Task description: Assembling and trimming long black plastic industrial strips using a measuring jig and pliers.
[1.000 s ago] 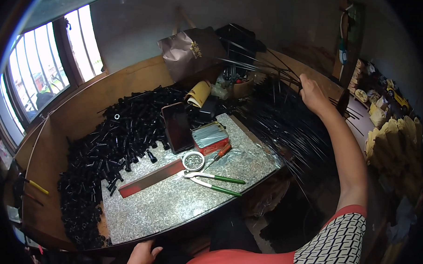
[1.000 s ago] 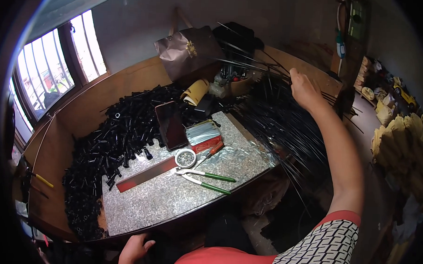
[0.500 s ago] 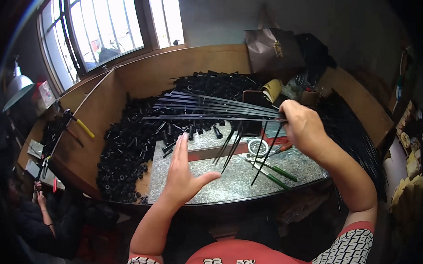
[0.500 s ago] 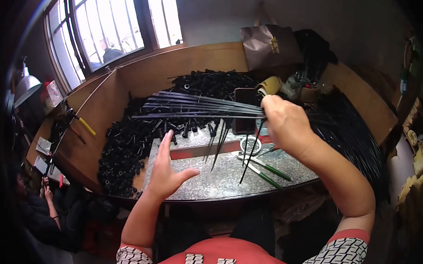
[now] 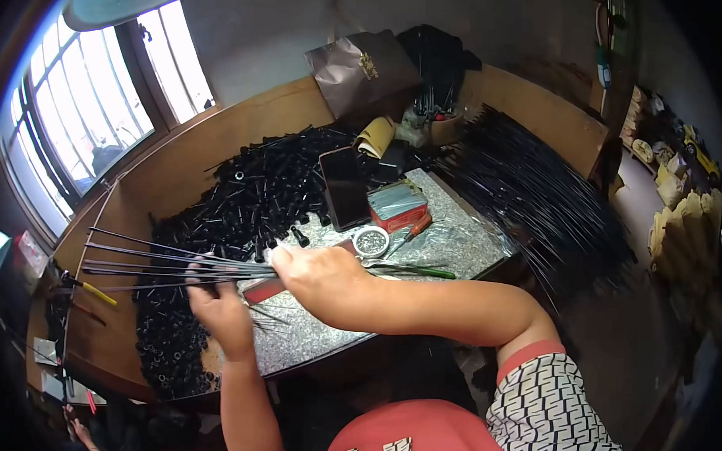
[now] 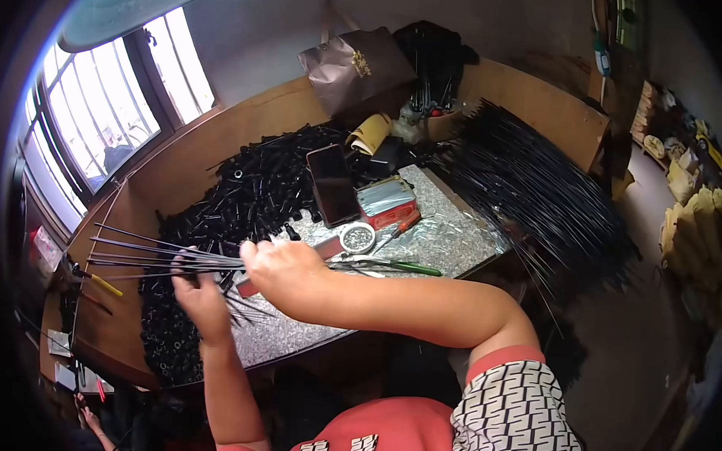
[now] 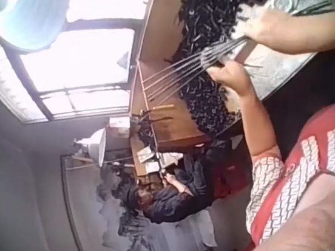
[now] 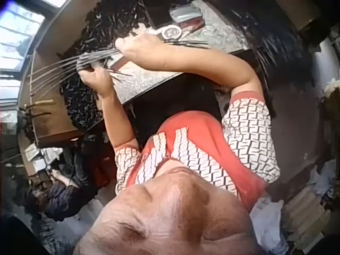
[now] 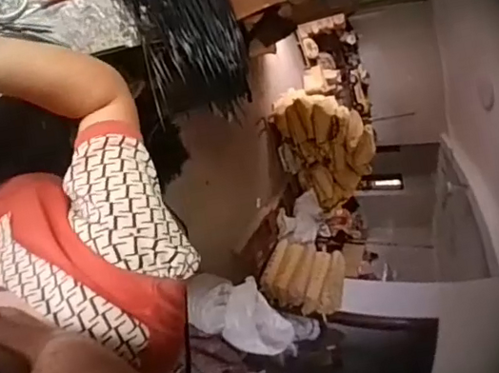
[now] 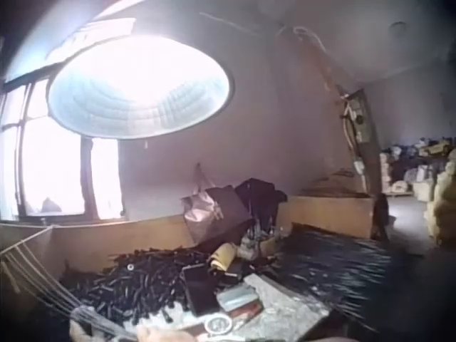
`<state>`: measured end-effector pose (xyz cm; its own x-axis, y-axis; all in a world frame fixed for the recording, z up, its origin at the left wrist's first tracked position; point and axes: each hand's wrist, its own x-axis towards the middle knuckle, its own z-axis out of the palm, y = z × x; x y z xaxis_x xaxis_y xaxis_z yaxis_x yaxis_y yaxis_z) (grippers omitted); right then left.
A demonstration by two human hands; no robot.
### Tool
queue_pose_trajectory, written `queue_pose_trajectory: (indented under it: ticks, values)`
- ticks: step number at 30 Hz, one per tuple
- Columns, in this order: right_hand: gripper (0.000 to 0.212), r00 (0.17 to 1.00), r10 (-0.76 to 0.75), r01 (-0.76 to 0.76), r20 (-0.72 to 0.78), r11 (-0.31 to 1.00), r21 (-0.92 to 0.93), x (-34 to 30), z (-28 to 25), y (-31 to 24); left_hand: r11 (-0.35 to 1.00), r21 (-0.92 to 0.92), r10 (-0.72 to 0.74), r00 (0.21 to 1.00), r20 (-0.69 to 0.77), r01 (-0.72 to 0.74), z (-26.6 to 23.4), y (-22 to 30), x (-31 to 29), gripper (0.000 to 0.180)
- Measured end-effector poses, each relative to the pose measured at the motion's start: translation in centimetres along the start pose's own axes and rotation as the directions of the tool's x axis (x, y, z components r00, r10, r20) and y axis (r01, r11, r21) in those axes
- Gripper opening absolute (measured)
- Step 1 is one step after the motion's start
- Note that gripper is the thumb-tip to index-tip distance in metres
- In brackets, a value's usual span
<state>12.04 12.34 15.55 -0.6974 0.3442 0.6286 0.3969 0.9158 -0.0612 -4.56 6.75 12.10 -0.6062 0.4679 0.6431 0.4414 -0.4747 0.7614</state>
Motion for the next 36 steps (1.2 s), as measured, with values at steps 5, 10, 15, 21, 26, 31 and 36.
queue_pose_trajectory:
  ticks: [5, 10, 15, 21, 26, 31, 36]
  values:
    - [0.020, 0.949, 0.026, -0.183, 0.314, 0.857, 0.481, -3.6, -2.5, 0.2, 0.979, 0.192, 0.037, 0.983, 0.182, -0.073, -2.0, 1.0, 1.6, 0.014]
    - [0.037, 0.767, 0.031, -0.521, 0.640, 0.613, 0.594, -6.6, -5.4, 0.5, 0.969, 0.210, -0.202, 0.906, 0.372, 0.130, -1.6, 2.1, 3.7, 0.016]
    - [0.039, 0.590, 0.020, -0.756, 0.807, 0.364, 0.543, -8.6, -5.7, -0.2, 0.975, -0.012, -0.178, 0.808, 0.561, 0.223, -1.4, -0.3, 7.5, 0.016]
    - [0.024, 0.594, 0.137, -0.799, 0.793, 0.218, 0.560, -13.6, 1.0, -1.5, 0.961, -0.076, 0.263, 0.790, 0.554, -0.267, 1.1, -2.6, 6.3, 0.024]
    - [0.027, 0.717, 0.145, -0.658, 0.682, 0.462, 0.594, -20.8, 10.7, -1.1, 0.992, -0.016, 0.084, 0.558, 0.825, -0.127, -0.6, -5.0, 0.4, 0.030]
    - [0.028, 0.670, 0.174, -0.708, 0.721, 0.441, 0.552, -21.7, 14.2, -1.9, 0.952, 0.134, 0.003, 0.444, 0.896, -0.275, -2.7, -5.9, -1.2, 0.027]
    - [0.027, 0.669, 0.198, -0.709, 0.716, 0.459, 0.536, -22.0, 16.2, -3.1, 0.883, 0.226, -0.110, 0.289, 0.951, -0.410, -3.8, -3.2, -0.9, 0.055]
